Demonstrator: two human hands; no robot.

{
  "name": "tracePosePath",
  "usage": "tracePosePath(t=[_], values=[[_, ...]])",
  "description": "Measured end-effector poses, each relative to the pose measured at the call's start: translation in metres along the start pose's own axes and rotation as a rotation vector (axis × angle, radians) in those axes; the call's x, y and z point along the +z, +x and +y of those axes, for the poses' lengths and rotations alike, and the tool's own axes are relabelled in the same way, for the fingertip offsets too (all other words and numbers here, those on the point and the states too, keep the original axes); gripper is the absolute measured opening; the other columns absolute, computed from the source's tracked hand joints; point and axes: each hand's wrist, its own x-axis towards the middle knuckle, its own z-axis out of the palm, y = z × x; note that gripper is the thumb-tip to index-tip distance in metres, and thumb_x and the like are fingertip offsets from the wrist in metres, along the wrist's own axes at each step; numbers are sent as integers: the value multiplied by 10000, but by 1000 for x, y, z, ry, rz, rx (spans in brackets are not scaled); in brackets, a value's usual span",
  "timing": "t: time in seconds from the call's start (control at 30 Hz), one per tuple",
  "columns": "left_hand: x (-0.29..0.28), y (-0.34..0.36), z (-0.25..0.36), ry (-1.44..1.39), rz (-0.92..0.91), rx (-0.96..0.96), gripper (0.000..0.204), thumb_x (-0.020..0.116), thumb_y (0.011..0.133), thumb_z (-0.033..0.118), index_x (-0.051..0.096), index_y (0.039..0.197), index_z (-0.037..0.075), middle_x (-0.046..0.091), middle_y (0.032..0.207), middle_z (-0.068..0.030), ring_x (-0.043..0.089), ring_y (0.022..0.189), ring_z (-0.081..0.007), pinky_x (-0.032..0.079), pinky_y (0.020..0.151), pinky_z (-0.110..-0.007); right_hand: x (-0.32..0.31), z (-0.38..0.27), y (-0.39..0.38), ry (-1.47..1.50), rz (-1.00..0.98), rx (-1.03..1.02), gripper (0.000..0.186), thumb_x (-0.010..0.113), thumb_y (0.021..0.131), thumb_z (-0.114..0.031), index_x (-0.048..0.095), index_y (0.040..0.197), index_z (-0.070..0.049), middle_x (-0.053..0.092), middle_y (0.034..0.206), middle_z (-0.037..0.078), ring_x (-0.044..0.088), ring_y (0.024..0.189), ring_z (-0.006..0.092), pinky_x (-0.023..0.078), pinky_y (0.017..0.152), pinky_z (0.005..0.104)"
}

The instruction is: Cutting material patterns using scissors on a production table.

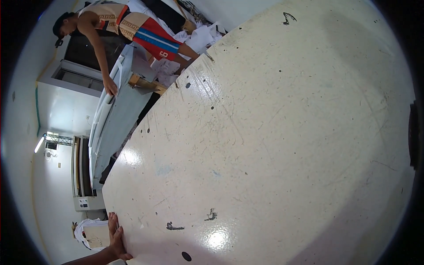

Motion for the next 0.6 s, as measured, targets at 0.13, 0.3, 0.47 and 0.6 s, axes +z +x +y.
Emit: tracePosePath(t=[0.13, 0.3, 0.47, 0.6], values=[[1, 1, 2, -38, 22, 6, 944, 478, 860, 731, 264, 1542, 115, 180, 1559, -341, 191, 1435, -539, 107, 1130, -700, 4, -2, 0, -21, -13, -1, 641, 457, 991, -534, 486, 1423, -62, 484, 1448, 233, 498, 1310, 377, 351, 1059, 581], [-1, 4, 2, -22, -5, -11, 944, 475, 859, 732, 270, 1542, 113, 186, 1558, -343, 194, 1435, -540, 111, 1130, -699, 9, -8, 3, -46, -26, 2, 637, 455, 992, -535, 490, 1420, -63, 490, 1444, 231, 505, 1306, 371, 354, 1058, 577], [-1, 2, 3, -18, 7, -16, 953, 471, 852, 740, 267, 1544, 117, 199, 1554, -348, 209, 1435, -534, 106, 1131, -698, 10, -11, 0, -73, -53, 3, 634, 453, 994, -535, 495, 1416, -64, 496, 1440, 228, 512, 1302, 365, 358, 1057, 573], [0, 2, 1, -11, 7, -11, 963, 474, 845, 748, 269, 1544, 119, 190, 1557, -348, 206, 1435, -536, 100, 1130, -699, 11, -12, 1, -97, -71, 3, 631, 452, 995, -535, 498, 1413, -65, 501, 1437, 226, 518, 1298, 361, 360, 1055, 570]])
